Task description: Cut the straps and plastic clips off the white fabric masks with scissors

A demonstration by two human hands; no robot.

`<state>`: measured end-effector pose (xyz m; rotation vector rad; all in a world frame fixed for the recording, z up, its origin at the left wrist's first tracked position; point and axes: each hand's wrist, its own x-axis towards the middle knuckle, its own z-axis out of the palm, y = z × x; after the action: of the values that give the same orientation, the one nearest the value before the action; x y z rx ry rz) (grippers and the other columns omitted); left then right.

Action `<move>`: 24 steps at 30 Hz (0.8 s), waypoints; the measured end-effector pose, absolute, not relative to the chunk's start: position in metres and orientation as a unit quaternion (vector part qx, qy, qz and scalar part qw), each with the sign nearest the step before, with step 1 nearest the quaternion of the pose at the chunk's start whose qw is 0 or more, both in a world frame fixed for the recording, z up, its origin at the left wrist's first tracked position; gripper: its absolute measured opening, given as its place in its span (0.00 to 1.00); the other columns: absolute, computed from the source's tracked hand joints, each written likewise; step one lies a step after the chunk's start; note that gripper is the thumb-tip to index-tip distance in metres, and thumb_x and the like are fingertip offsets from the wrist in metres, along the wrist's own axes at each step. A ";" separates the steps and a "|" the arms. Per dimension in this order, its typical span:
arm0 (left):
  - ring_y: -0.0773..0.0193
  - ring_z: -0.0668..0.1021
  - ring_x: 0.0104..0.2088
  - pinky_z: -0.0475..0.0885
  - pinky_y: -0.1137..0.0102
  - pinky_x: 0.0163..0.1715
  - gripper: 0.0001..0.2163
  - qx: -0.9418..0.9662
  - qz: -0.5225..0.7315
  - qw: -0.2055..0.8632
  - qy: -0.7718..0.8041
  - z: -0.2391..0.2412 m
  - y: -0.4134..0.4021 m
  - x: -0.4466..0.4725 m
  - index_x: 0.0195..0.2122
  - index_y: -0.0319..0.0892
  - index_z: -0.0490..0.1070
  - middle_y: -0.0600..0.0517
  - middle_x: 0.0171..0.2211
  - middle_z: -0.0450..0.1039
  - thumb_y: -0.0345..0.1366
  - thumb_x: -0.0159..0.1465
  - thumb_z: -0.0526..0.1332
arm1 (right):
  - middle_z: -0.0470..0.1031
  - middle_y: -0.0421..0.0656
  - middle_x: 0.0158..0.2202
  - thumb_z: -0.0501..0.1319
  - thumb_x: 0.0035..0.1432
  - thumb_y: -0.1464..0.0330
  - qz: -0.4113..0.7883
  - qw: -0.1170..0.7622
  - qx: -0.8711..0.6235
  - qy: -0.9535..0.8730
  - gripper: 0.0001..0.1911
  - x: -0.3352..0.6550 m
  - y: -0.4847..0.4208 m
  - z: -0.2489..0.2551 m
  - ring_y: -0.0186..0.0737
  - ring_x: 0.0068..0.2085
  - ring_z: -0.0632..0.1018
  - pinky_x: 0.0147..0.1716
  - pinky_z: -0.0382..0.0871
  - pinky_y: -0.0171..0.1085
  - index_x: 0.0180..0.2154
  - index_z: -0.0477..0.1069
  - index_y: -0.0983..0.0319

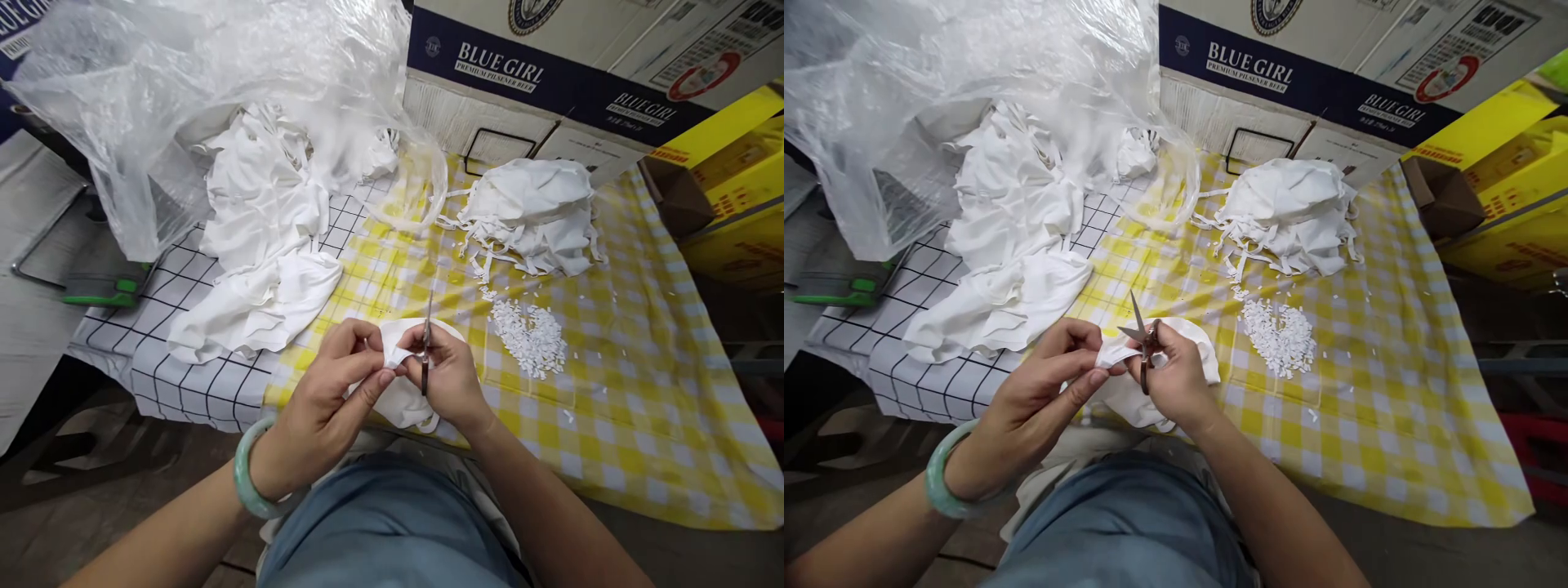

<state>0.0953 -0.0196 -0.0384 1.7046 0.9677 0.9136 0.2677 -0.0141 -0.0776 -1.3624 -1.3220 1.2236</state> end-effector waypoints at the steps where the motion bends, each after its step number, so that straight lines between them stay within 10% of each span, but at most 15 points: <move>1: 0.60 0.70 0.49 0.65 0.67 0.50 0.09 0.704 0.394 0.447 0.386 -0.039 -0.020 0.098 0.33 0.40 0.77 0.47 0.42 0.67 0.29 0.68 0.57 | 0.71 0.38 0.26 0.65 0.47 0.67 0.534 0.422 -0.530 -0.505 0.08 0.263 -0.016 -0.078 0.34 0.27 0.71 0.27 0.67 0.33 0.30 0.68 0.60; 5: 0.63 0.72 0.43 0.68 0.69 0.45 0.10 0.605 0.453 0.555 0.348 -0.054 -0.017 0.111 0.35 0.42 0.75 0.49 0.41 0.68 0.32 0.70 0.55 | 0.69 0.38 0.28 0.66 0.50 0.61 0.601 0.399 -0.485 -0.494 0.13 0.259 -0.024 -0.081 0.34 0.29 0.69 0.30 0.67 0.34 0.31 0.67 0.61; 10: 0.61 0.69 0.45 0.65 0.70 0.41 0.13 0.528 0.466 0.601 0.377 -0.072 -0.016 0.122 0.29 0.42 0.71 0.49 0.36 0.63 0.35 0.71 0.54 | 0.70 0.45 0.35 0.67 0.52 0.58 0.406 0.303 -0.549 -0.665 0.16 0.289 -0.030 -0.071 0.43 0.39 0.70 0.40 0.66 0.41 0.34 0.70 0.63; 24: 0.61 0.65 0.48 0.63 0.69 0.46 0.14 0.576 0.444 0.568 0.385 -0.079 -0.021 0.127 0.27 0.42 0.65 0.49 0.41 0.60 0.30 0.71 0.50 | 0.63 0.38 0.22 0.68 0.47 0.50 0.316 0.182 -0.569 -0.737 0.24 0.301 -0.030 -0.067 0.35 0.27 0.63 0.31 0.54 0.35 0.22 0.62 0.61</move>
<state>0.1266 -0.0206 -0.0791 1.3537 0.9034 1.0429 0.3009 -0.0296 -0.0670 -1.6067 -2.0799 0.8917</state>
